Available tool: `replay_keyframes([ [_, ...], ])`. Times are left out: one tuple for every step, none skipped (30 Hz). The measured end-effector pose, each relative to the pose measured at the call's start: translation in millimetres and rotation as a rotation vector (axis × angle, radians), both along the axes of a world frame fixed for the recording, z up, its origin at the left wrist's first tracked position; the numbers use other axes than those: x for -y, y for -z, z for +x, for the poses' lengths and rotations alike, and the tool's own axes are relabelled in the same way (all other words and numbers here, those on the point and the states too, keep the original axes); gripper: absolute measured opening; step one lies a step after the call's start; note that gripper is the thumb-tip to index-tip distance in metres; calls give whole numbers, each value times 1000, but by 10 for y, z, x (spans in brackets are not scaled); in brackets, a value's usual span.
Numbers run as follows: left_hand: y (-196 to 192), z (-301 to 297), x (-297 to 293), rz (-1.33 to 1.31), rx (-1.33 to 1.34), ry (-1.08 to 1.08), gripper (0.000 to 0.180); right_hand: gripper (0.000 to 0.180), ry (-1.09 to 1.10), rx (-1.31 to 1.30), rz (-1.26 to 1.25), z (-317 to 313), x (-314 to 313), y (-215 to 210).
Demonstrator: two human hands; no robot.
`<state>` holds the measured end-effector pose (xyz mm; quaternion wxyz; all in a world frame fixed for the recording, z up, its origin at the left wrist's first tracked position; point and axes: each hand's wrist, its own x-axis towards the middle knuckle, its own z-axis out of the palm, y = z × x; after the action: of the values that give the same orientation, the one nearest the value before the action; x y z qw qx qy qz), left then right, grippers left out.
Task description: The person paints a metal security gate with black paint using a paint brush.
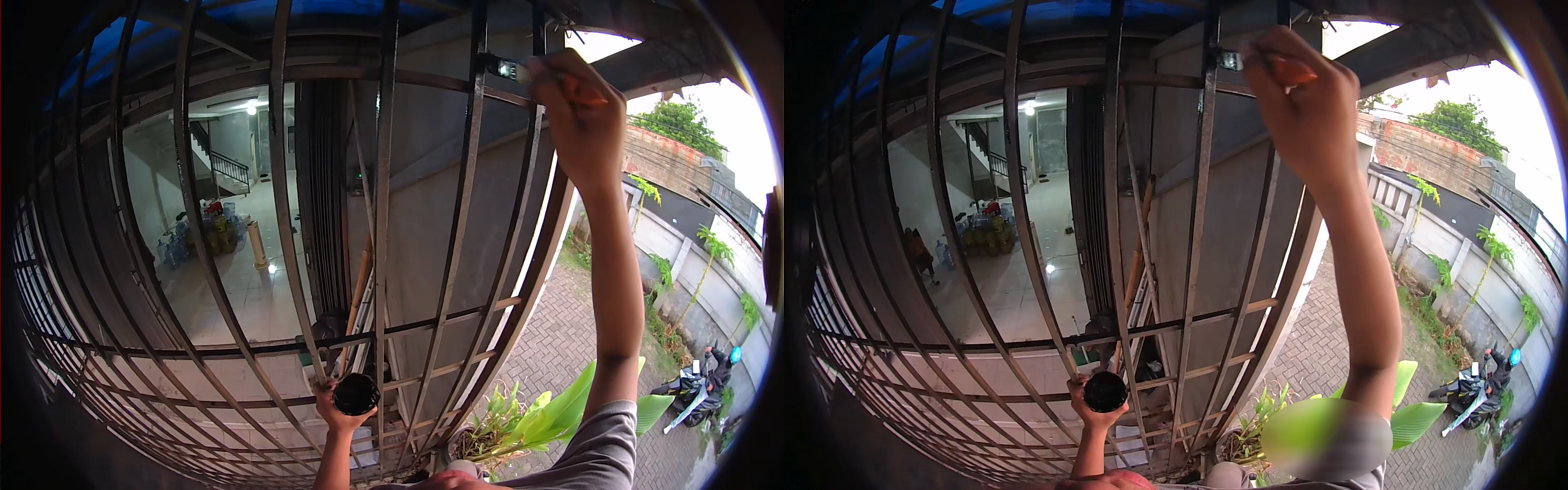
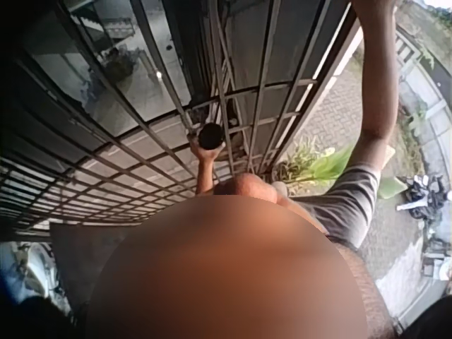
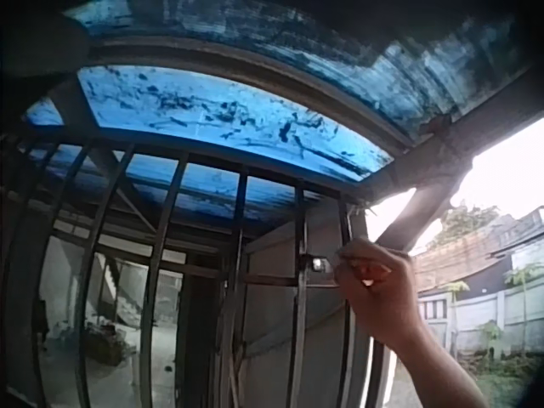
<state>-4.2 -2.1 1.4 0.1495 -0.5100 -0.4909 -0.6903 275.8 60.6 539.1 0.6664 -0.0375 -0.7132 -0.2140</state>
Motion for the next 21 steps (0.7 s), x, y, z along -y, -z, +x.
replay_keyframes([
  [22,-16,12,-22,3,6,78,6,19,13,16,-61,-32,21],
  [47,-32,21,-44,6,13,78,6,17,12,13,-81,-6,93],
  [85,-47,18,-47,5,10,78,6,92,42,12,-87,52,215],
  [106,-41,-6,-33,47,22,79,7,167,72,16,-82,76,282],
  [126,-39,-18,-19,89,34,80,8,74,106,-105,-13,11,308],
  [147,-50,-9,-18,89,30,80,8,69,107,-103,-17,5,281],
  [134,-44,-10,-24,69,29,82,8,6,33,-110,5,5,223],
  [119,-30,-16,-30,50,28,84,9,-57,-40,-115,23,-8,159],
  [100,-10,-33,-28,50,35,84,10,-92,-47,-15,-24,-33,85],
  [73,-15,-14,-1,48,21,86,10,-96,-46,-16,-61,-38,100],
  [61,-19,1,27,47,7,87,10,22,-23,5,-91,-42,133],
  [78,-30,-3,26,50,4,87,10,140,1,28,-112,-30,173],
  [110,-92,65,15,4,-27,89,9,190,32,-44,-159,47,276],
  [103,-74,23,9,-40,-23,93,9,195,36,-39,-97,44,307],
  [95,-55,11,13,-35,-20,93,8,44,46,-149,-11,13,329],
  [48,-42,32,-8,-45,-14,92,8,-112,55,-262,35,0,328],
  [24,-31,34,-29,-56,-7,92,7,-145,1,-298,79,11,297],
  [27,-29,16,-27,-53,-7,92,7,-144,3,-297,59,5,250],
  [35,-30,21,-12,-13,1,89,6,-145,-43,-204,3,25,179],
  [45,-28,23,2,27,9,87,6,-144,-89,-113,-24,25,125],
  [69,-27,5,1,28,13,87,6,-78,-29,-139,-3,-5,106],
])
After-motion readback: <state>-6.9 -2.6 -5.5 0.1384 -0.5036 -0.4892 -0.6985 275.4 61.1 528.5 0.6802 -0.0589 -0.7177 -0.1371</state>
